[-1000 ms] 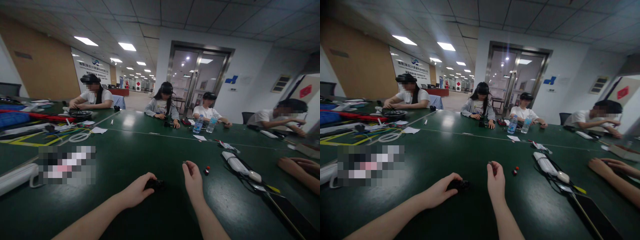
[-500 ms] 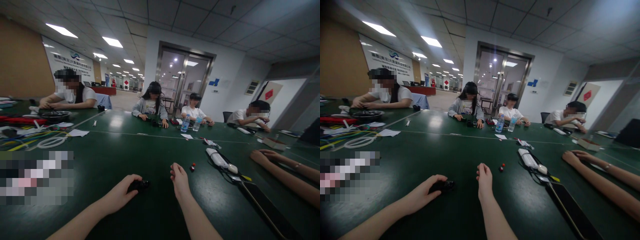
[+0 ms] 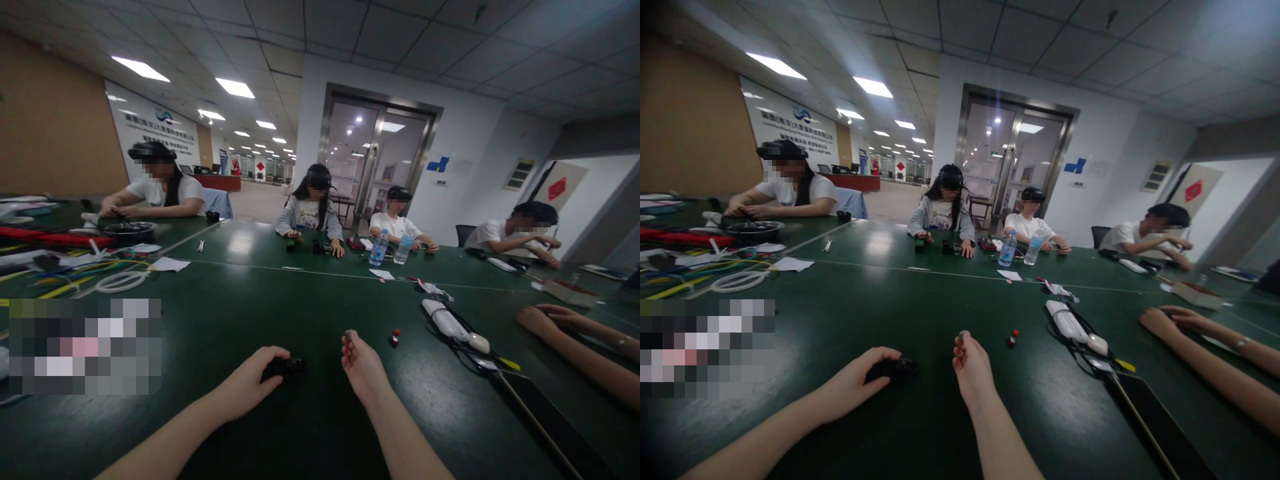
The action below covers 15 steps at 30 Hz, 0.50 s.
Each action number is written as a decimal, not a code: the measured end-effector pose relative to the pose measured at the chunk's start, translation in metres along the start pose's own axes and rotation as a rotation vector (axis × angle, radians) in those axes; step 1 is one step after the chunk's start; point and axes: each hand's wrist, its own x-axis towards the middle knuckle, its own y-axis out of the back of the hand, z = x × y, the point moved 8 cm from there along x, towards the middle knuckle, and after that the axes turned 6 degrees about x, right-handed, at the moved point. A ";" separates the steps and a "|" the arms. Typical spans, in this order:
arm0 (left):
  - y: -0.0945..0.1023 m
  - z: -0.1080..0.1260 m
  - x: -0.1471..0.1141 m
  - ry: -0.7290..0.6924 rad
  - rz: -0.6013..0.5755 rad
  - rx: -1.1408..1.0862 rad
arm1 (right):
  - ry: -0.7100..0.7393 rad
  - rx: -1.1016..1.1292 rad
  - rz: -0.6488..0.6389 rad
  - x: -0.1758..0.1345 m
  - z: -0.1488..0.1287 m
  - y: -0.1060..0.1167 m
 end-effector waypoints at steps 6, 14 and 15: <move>0.005 0.015 -0.005 0.026 -0.056 -0.048 | -0.022 -0.020 0.034 0.004 0.002 0.007; 0.006 0.018 -0.006 0.012 -0.039 -0.036 | 0.040 -0.094 0.027 0.004 -0.003 0.006; 0.006 0.017 -0.006 0.016 -0.042 -0.038 | 0.048 -0.110 0.031 0.004 -0.004 0.006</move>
